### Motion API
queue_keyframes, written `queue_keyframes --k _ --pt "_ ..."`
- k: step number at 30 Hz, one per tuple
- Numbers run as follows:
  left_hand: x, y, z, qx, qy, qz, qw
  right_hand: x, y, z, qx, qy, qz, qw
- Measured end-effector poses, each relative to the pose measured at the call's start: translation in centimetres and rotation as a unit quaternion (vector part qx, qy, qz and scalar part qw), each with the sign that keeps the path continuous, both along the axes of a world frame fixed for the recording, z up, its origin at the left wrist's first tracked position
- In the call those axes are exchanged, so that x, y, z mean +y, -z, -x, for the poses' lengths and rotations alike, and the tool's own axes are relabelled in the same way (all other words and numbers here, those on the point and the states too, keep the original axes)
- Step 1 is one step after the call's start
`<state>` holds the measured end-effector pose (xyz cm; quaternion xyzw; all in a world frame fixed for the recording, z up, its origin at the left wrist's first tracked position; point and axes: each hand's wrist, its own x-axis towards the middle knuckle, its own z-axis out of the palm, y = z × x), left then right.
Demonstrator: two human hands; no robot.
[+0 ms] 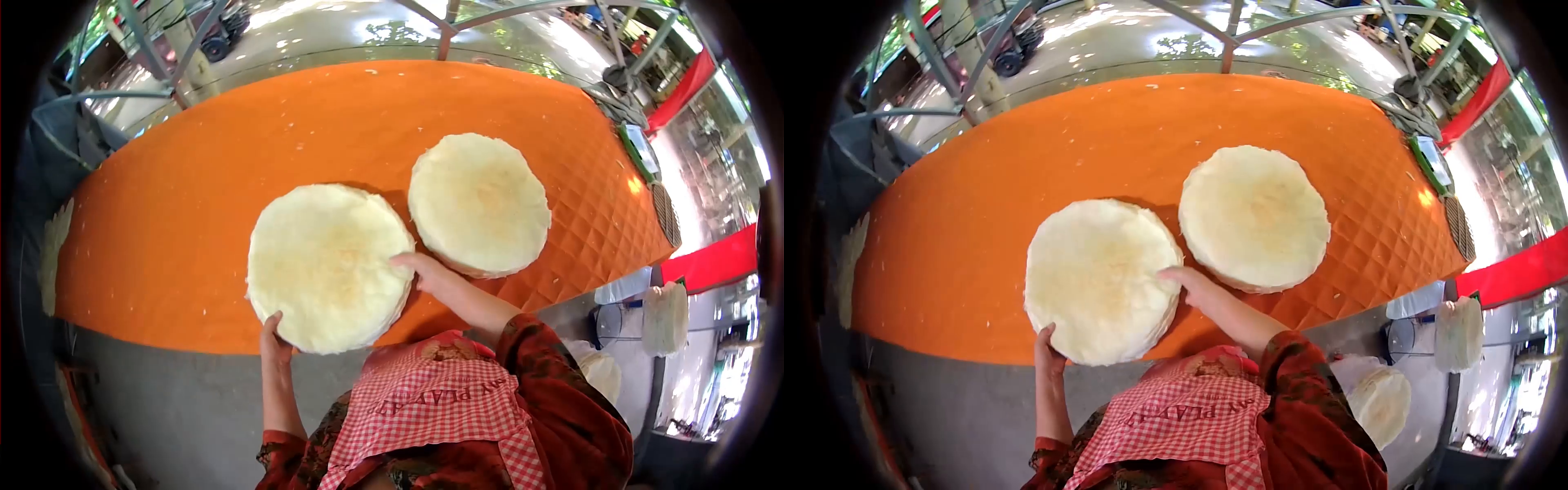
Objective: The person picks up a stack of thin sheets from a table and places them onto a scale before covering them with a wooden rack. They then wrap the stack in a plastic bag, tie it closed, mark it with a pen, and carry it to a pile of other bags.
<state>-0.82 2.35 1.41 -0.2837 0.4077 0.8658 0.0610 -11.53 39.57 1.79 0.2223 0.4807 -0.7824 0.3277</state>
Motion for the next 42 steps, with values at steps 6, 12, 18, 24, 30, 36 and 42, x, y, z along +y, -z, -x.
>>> queue_keyframes --k 6,12,18,24,30,36,42 --pt "1.4 -2.2 0.1 -0.027 0.05 0.053 0.997 -0.1 -1.1 -0.1 0.109 -0.014 0.099 0.989" --pt "0.9 -2.0 -1.5 0.026 -0.019 -0.001 0.999 -0.6 -8.7 -0.5 0.211 -0.024 -0.004 0.977" --pt "7.5 -6.6 -3.6 0.267 0.065 0.23 0.934 5.3 -15.9 -2.4 0.286 -0.017 0.004 0.958" --pt "25.1 -18.3 -3.1 0.119 0.105 0.213 0.964 21.1 -19.1 -7.4 0.307 0.051 0.029 0.95" --pt "45.3 -22.3 -5.0 0.092 0.203 0.226 0.948 43.8 -18.5 -16.4 0.271 0.172 -0.031 0.947" --pt "63.6 -15.5 -3.1 0.111 0.299 0.058 0.946 62.1 -14.4 -25.3 0.263 0.294 0.025 0.919" --pt "80.6 -11.2 0.4 0.154 0.419 0.036 0.894 75.6 -10.7 -30.2 0.198 0.392 -0.051 0.897"
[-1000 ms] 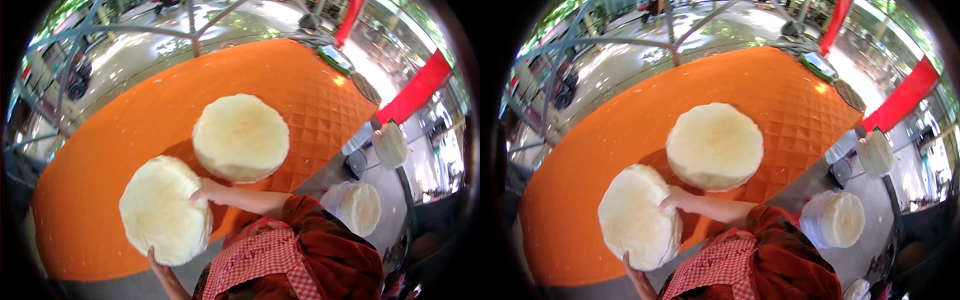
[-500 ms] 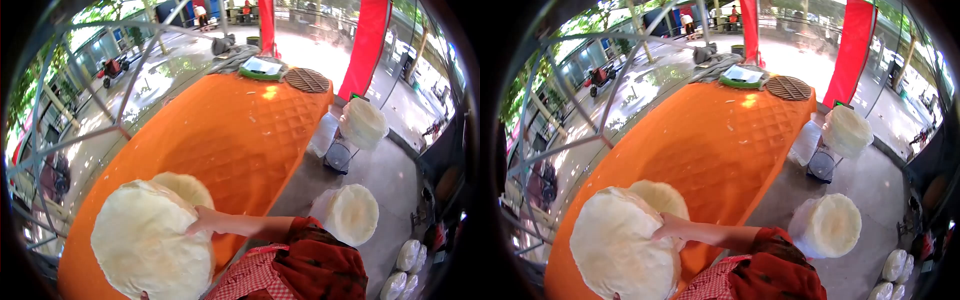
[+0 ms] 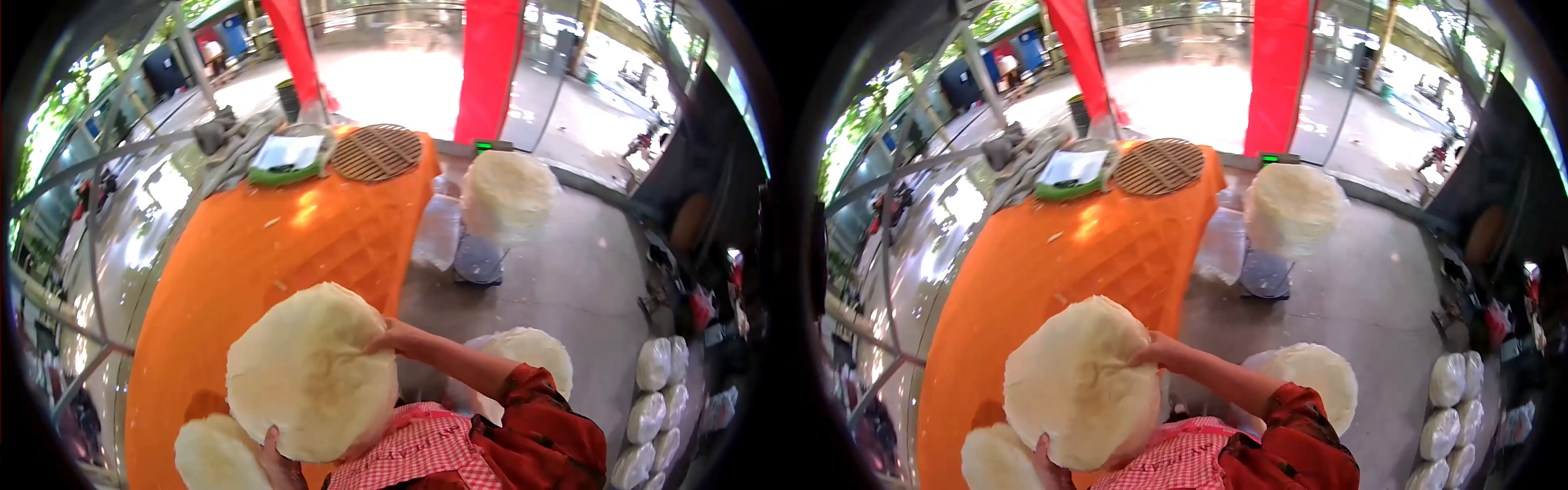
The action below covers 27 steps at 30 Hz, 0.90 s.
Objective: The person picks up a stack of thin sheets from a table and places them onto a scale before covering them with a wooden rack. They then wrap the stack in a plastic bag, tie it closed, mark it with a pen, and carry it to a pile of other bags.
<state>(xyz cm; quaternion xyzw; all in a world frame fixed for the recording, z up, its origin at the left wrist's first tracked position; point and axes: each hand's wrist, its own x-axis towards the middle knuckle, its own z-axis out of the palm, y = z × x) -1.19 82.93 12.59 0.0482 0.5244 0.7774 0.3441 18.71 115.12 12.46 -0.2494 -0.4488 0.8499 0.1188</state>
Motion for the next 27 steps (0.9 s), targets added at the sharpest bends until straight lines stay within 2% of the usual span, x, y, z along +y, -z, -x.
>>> queue_keyframes --k 2,3,4,6,7,10,13,15,18,20,21,22,24,25,26,27 --pt "5.8 -0.8 0.6 -0.012 0.045 -0.017 0.999 4.1 0.3 -0.2 0.008 0.019 -0.034 0.999" --pt "7.2 3.0 3.9 0.034 0.08 0.018 0.996 6.1 -0.9 -0.2 0.016 0.033 -0.021 0.999" --pt "10.2 3.0 5.2 0.037 0.097 -0.003 0.995 8.5 -0.9 0.0 -0.007 0.039 -0.041 0.998" --pt "16.4 2.8 6.4 0.031 0.116 -0.05 0.991 13.1 -1.9 1.0 0.02 0.058 -0.052 0.997" --pt "19.6 2.2 7.0 0.039 0.121 -0.086 0.988 15.8 -3.0 1.4 0.033 0.066 -0.069 0.995" --pt "27.4 0.0 7.9 0.05 0.113 -0.074 0.99 22.9 -2.8 3.4 0.064 0.081 -0.097 0.99" --pt "33.8 1.2 9.4 0.05 0.104 -0.069 0.991 30.2 -2.0 4.8 0.069 0.076 -0.117 0.988" --pt "37.3 3.6 10.4 0.027 0.097 -0.073 0.992 34.4 -1.1 5.2 0.071 0.057 -0.11 0.99" --pt "41.9 7.1 9.3 -0.053 0.118 -0.083 0.988 40.3 2.3 5.7 0.089 0.035 -0.081 0.992" --pt "44.0 15.8 10.1 0.005 0.078 0.002 0.997 44.2 6.1 5.4 0.076 0.0 -0.071 0.995" --pt "44.8 18.7 10.0 0.032 0.056 0.045 0.997 46.5 10.3 5.5 0.046 -0.021 -0.073 0.996" --pt "45.5 19.0 9.0 0.009 0.05 0.036 0.998 48.0 14.5 5.5 0.064 -0.023 -0.074 0.995" --pt "46.3 17.0 6.4 -0.041 0.039 0.023 0.998 47.6 12.7 4.1 0.095 0.008 -0.031 0.995" --pt "47.2 14.7 4.5 -0.041 0.007 0.046 0.998 47.7 14.9 4.6 0.069 0.013 -0.042 0.997" --pt "47.3 15.0 4.1 -0.06 -0.004 0.056 0.997 47.9 17.3 5.7 0.044 0.018 -0.057 0.997" --pt "47.1 15.6 4.8 -0.076 -0.011 0.063 0.995 47.8 18.7 6.3 -0.133 0.029 -0.168 0.976"
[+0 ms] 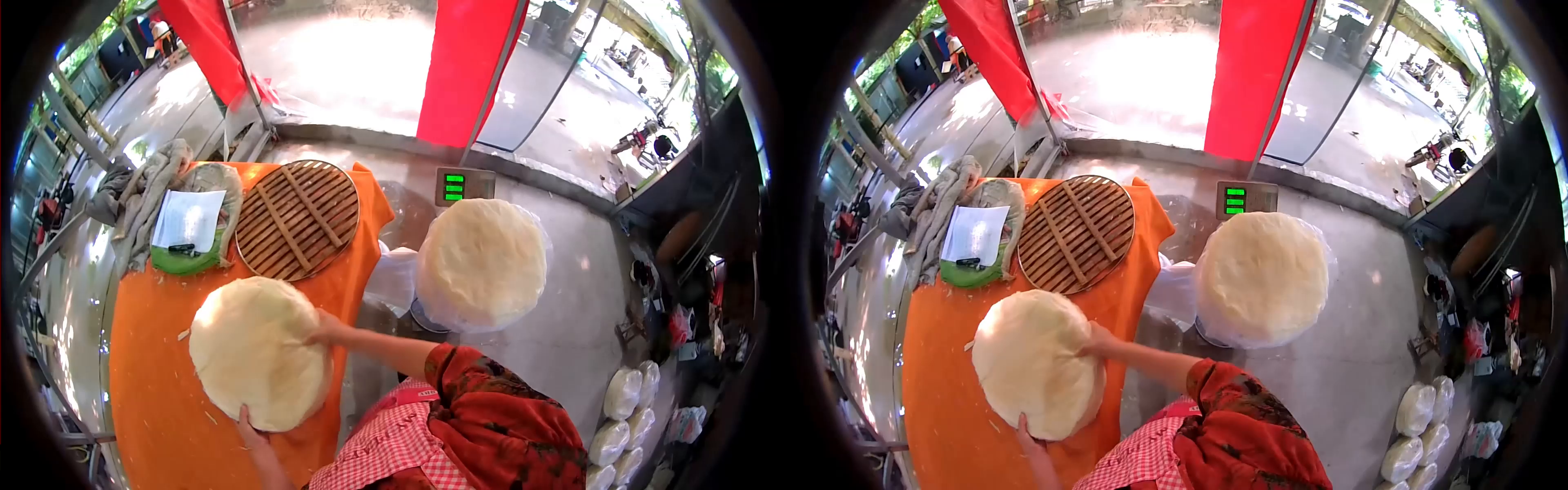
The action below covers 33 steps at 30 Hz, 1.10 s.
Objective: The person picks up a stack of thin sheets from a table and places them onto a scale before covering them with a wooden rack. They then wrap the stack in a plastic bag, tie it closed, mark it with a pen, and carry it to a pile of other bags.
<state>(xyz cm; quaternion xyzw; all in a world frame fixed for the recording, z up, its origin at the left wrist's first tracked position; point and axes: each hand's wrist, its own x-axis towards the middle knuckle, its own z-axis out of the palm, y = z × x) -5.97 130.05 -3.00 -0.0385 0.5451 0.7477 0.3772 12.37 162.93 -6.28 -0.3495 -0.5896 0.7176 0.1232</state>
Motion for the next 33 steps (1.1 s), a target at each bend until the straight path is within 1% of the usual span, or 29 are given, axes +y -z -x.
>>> queue_keyframes --k 1,2,3,5,6,7,8,9,10,11,12,13,15,16,18,21,22,25,26,27,28,29,30,31,32,33 --pt "-0.4 0.6 0.7 -0.014 -0.008 0.006 1.0 -0.5 -4.5 -1.4 -0.084 0.035 -0.071 0.993" --pt "-0.5 1.0 1.0 0.002 -0.009 0.028 1.0 -0.7 -8.4 -2.4 -0.135 0.043 -0.151 0.978" --pt "0.1 0.6 0.7 0.002 -0.013 0.032 0.999 -0.6 -10.4 -3.1 -0.184 0.051 -0.229 0.955" --pt "0.9 -0.8 -0.1 0.0 -0.026 0.043 0.999 0.4 -10.4 -3.5 -0.19 0.045 -0.22 0.956" --pt "1.1 -0.6 -0.1 -0.022 -0.007 0.055 0.998 0.3 -10.4 -3.4 -0.189 0.027 -0.216 0.958" --pt "0.8 0.3 0.5 -0.043 -0.002 0.072 0.996 0.5 -9.5 -3.4 -0.168 -0.007 -0.21 0.963" --pt "-0.1 1.8 1.3 -0.07 -0.019 0.097 0.993 0.4 -7.6 -2.7 -0.199 -0.019 -0.228 0.953" --pt "-0.7 1.8 1.1 -0.03 -0.022 0.133 0.99 0.6 -7.9 -2.8 -0.172 -0.017 -0.199 0.965" --pt "-0.2 1.0 0.7 -0.012 -0.055 0.147 0.988 1.0 -8.4 -3.0 -0.146 -0.015 -0.169 0.975" --pt "0.8 -0.8 -0.2 0.017 -0.056 0.102 0.993 0.7 -9.6 -2.9 -0.13 0.057 -0.128 0.982" --pt "1.7 -2.2 -0.9 0.033 -0.051 0.081 0.995 0.6 -8.4 -2.7 -0.113 0.084 -0.108 0.984" --pt "2.4 -3.3 -1.3 0.049 -0.041 0.058 0.996 0.1 -7.1 -2.9 -0.095 0.098 -0.117 0.984" --pt "3.0 -3.6 -1.5 0.048 -0.073 0.03 0.996 0.0 -6.5 -3.1 -0.122 0.076 -0.046 0.988" --pt "3.0 -3.4 -1.3 0.046 -0.085 0.016 0.995 0.2 -7.1 -3.0 -0.118 0.065 -0.025 0.991" --pt "2.4 -2.6 -0.9 0.053 -0.082 0.001 0.995 0.5 -8.3 -2.9 -0.113 0.041 0.017 0.993" --pt "2.3 -2.9 -0.8 0.056 -0.09 -0.003 0.994 0.4 -8.2 -2.7 -0.11 0.019 -0.046 0.993" --pt "2.3 -3.2 -0.8 0.057 -0.093 -0.001 0.994 0.1 -9.3 -3.2 -0.094 -0.001 -0.107 0.99" --pt "2.0 -3.4 -0.8 0.061 -0.092 -0.011 0.994 -1.1 -9.4 -3.3 -0.13 -0.017 -0.211 0.969" --pt "2.1 -2.9 -0.7 0.04 -0.1 -0.037 0.993 -1.5 -9.8 -3.3 -0.147 -0.013 -0.233 0.961" --pt "2.0 -1.8 -0.4 -0.001 -0.055 -0.045 0.997 -1.9 -9.7 -3.7 -0.1 0.017 -0.2 0.974" --pt "1.1 -0.4 0.4 -0.025 -0.031 -0.052 0.998 -2.0 -9.3 -3.4 -0.035 0.026 -0.162 0.986" --pt "1.0 0.9 0.4 -0.024 -0.066 -0.083 0.994 0.9 -2.9 -3.9 -0.11 -0.062 -0.159 0.979" --pt "0.2 2.2 1.1 0.02 -0.094 -0.052 0.994 -0.8 -8.9 -3.2 -0.04 -0.057 -0.039 0.997" --pt "0.2 1.7 0.5 0.045 -0.117 -0.033 0.992 -2.2 -11.9 -2.5 -0.043 -0.047 0.049 0.997" --pt "0.8 -2.2 -0.6 0.079 -0.148 -0.04 0.985 -2.1 -11.6 -2.8 -0.092 -0.038 0.034 0.994" --pt "0.9 0.3 0.2 0.112 -0.169 -0.029 0.979 -0.5 -9.2 -3.5 -0.095 -0.094 0.029 0.991"
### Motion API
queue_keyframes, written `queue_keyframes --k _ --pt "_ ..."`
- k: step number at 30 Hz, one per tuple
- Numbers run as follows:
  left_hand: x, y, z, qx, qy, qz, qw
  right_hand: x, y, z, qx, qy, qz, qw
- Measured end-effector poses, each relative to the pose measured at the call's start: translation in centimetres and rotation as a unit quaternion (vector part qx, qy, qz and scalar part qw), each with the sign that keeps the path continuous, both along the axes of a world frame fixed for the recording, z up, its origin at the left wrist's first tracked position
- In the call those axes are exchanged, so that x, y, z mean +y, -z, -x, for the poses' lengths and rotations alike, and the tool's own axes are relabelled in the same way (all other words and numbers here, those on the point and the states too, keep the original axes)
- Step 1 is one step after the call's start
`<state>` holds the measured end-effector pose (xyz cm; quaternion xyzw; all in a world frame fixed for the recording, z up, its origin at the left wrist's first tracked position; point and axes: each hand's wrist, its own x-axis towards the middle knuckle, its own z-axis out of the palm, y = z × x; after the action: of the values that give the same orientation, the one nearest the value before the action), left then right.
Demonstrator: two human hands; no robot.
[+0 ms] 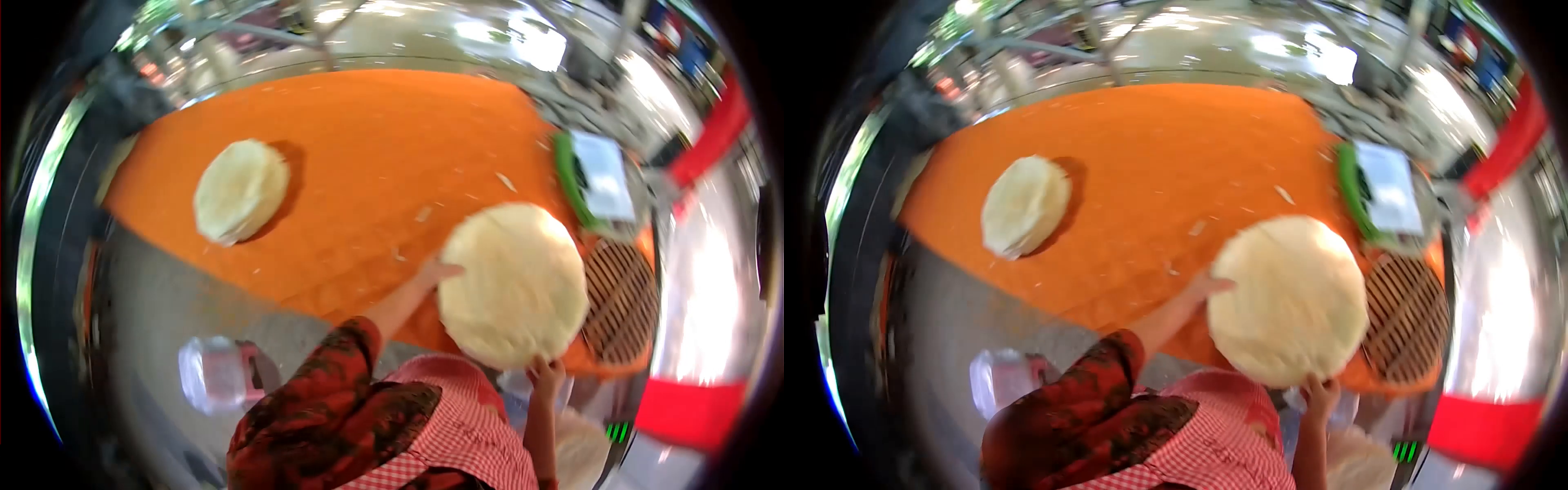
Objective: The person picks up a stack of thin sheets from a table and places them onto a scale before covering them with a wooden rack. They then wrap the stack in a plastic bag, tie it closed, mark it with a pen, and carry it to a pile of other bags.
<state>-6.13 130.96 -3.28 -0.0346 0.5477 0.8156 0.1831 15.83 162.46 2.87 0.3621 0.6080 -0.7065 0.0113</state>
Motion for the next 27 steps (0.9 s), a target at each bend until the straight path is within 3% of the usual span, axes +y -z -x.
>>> queue_keyframes --k 2,5,8,11,13,14,15,16,21,26,27 --pt "0.0 -0.7 0.2 -0.051 -0.022 0.056 0.997 -1.5 -1.2 0.5 -0.058 0.057 -0.06 0.995" --pt "-0.3 -0.6 0.1 -0.062 -0.013 0.026 0.998 -1.2 -1.5 0.2 -0.09 0.047 -0.04 0.994" --pt "-0.2 -1.4 -0.1 -0.078 -0.004 0.003 0.997 -1.4 -1.0 0.0 -0.076 0.023 -0.094 0.992" --pt "0.0 1.1 0.2 -0.02 -0.026 0.038 0.999 -0.6 -0.4 0.3 -0.059 -0.011 -0.075 0.995" --pt "-0.2 -2.3 -0.8 0.039 -0.008 0.013 0.999 -1.2 -1.3 0.5 -0.06 0.057 -0.04 0.996" --pt "-0.2 -5.3 -2.2 -0.04 0.057 -0.052 0.996 -1.0 -1.7 0.3 -0.042 0.081 0.018 0.996" --pt "-0.3 -4.5 -1.7 -0.075 0.088 -0.036 0.993 -0.4 -1.6 0.5 -0.065 0.092 0.063 0.992" --pt "0.6 -7.2 -2.6 -0.049 0.066 -0.055 0.995 0.5 -0.7 0.6 -0.064 0.074 0.127 0.987" --pt "0.4 -2.2 -0.6 -0.069 0.029 -0.033 0.997 -1.2 -3.8 3.1 -0.083 0.092 0.161 0.979" --pt "0.3 -4.0 -1.1 -0.076 0.036 -0.035 0.996 -2.6 -7.9 3.9 0.051 0.024 0.144 0.988" --pt "0.2 -4.1 -1.2 -0.073 0.039 -0.041 0.996 -1.8 -7.2 4.5 0.075 -0.016 0.207 0.975"
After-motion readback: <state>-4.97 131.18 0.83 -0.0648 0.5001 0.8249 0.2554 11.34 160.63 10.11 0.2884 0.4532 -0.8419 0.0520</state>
